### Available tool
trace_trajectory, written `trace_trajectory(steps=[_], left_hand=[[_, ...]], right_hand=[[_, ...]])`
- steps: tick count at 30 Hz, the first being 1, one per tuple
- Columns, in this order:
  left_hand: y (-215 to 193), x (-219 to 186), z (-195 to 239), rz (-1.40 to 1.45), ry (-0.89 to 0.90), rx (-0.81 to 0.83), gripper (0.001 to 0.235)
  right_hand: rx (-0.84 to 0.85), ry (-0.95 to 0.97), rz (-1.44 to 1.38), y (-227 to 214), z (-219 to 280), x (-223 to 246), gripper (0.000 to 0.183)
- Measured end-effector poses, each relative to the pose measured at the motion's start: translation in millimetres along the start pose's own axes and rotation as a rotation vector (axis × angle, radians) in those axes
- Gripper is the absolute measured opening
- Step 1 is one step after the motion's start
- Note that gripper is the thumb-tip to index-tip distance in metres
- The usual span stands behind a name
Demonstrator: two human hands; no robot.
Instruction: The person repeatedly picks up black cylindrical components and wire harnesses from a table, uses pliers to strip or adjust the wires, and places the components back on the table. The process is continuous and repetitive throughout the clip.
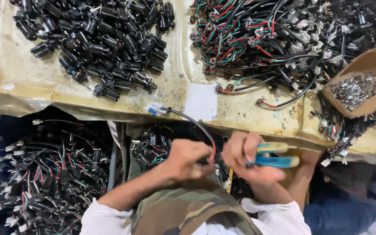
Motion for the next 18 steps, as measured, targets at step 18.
trace_trajectory(steps=[18], left_hand=[[-83.0, -3.0, 7.8, 0.468, -0.163, 0.676, 0.016]], right_hand=[[-0.137, 0.194, 1.529, -94.5, -48.9, -18.3, 0.022]])
Point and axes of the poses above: each hand's wrist, its own z-axis away from the middle knuckle, its own y-axis out of the palm, x = y × z, the point moved 1 cm from there along -z, towards the middle knuckle, and after that the axes turned 1 degree about -x, right-handed, at the moved point
